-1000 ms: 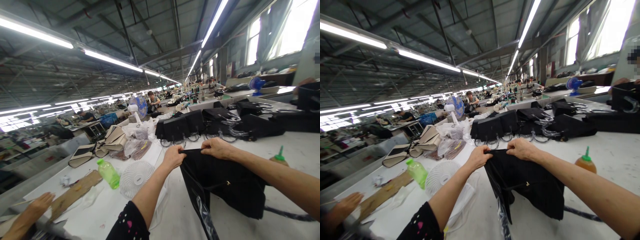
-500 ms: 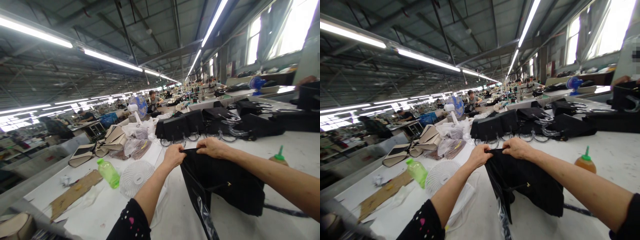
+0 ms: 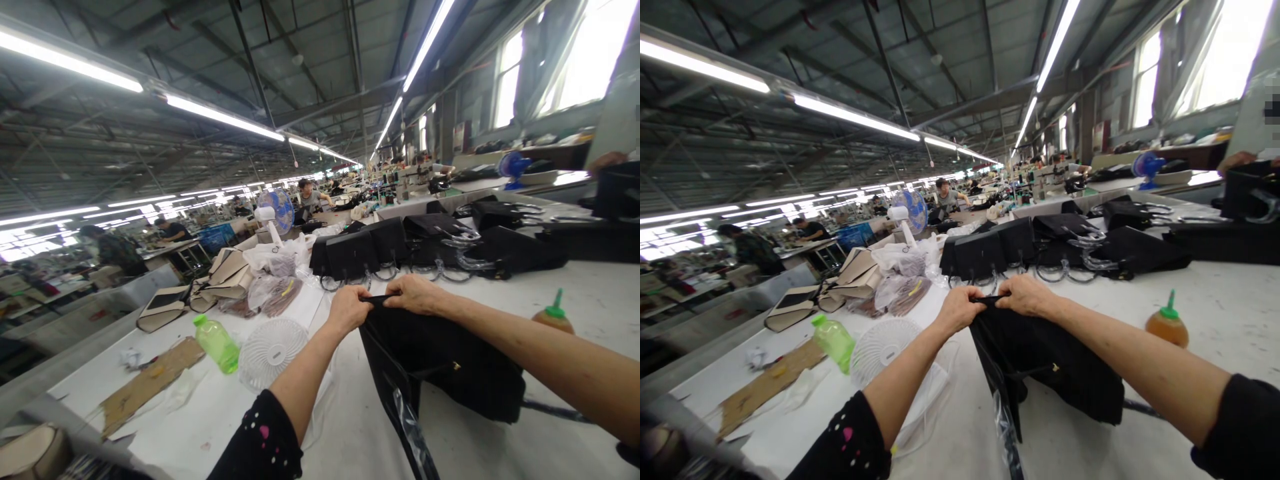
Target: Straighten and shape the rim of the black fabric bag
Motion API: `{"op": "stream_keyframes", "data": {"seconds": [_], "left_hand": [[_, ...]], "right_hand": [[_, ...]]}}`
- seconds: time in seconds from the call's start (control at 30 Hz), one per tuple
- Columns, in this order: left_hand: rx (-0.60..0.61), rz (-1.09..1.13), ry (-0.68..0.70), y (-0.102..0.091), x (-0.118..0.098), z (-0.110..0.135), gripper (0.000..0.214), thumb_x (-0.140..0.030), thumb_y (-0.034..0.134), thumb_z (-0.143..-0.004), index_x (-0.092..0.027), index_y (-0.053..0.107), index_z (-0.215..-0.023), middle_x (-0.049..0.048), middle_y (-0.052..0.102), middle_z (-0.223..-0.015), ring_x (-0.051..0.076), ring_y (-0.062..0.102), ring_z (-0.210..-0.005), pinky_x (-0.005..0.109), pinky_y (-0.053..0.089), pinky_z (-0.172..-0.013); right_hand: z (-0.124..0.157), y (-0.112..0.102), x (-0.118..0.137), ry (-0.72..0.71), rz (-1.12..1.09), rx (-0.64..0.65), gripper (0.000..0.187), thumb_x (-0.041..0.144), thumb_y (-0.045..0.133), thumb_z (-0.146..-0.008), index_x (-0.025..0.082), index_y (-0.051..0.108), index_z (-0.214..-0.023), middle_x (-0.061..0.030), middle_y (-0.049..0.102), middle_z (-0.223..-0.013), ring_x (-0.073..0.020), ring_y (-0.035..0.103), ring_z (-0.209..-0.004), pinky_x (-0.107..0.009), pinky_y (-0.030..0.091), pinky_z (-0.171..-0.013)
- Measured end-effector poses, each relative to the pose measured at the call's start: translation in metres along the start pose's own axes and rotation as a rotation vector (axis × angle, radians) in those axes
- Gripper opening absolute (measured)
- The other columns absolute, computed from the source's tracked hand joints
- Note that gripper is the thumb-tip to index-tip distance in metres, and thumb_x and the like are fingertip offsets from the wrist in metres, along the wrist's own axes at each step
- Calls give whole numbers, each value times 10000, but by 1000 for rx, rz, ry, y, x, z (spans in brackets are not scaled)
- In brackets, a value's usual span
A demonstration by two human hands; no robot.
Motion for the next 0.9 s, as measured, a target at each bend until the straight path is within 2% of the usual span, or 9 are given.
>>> {"op": "stream_keyframes", "data": {"seconds": [0.2, 0.43, 0.57, 0.73, 0.87, 0.9], "left_hand": [[-7, 14, -5, 1, -1, 2, 59, -183, 752, -760, -181, 798, -798, -11, 676, -664, 151, 584, -680, 261, 363, -633], [-15, 39, 26, 2, -1, 5, 119, -307, 779, -802, -189, 781, -787, -24, 687, -687, 141, 598, -702, 251, 373, -645], [-30, 21, 34, 3, -3, 5, 112, -287, 761, -810, -200, 767, -740, -19, 686, -682, 150, 596, -709, 261, 373, -652], [-44, 17, 34, 6, -3, 4, 118, -284, 749, -807, -206, 757, -719, -13, 677, -673, 161, 593, -711, 276, 374, -663], [14, 66, 17, 1, 3, 4, 38, -201, 742, -751, -195, 769, -778, -6, 693, -701, 169, 616, -727, 265, 405, -657], [40, 90, 8, 0, 6, 4, 109, -164, 736, -723, -187, 770, -824, -5, 707, -727, 166, 625, -731, 254, 417, -650]], "right_hand": [[-1, 0, 3, 5, 67, -23, 240, 412, 667, -986, 181, 721, -955, -20, 720, -905, -197, 683, -870, -392, 552, -857], [-2, 3, 1, -6, 119, -63, 221, 398, 667, -980, 186, 726, -961, -27, 724, -904, -214, 684, -915, -402, 537, -870], [-1, 5, -1, -35, 106, -66, 238, 404, 658, -981, 183, 725, -922, -21, 718, -856, -214, 685, -877, -395, 535, -843], [-1, 6, -1, -129, 46, -42, 190, 337, 626, -1009, 190, 745, -1024, -14, 750, -926, -198, 702, -903, -380, 541, -868], [-2, 5, 0, -104, 74, -70, 183, 335, 643, -1004, 188, 752, -1008, -30, 753, -936, -214, 703, -944, -415, 543, -907], [-3, 5, 1, -91, 83, -77, 186, 340, 646, -1002, 187, 752, -1005, -32, 752, -930, -217, 704, -947, -420, 545, -909]]}}
Point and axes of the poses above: each hand's wrist, its own z-axis away from the middle knuckle, its own y-axis out of the palm, x = y × z, the point moved 1 cm from there along -z, towards the middle knuckle
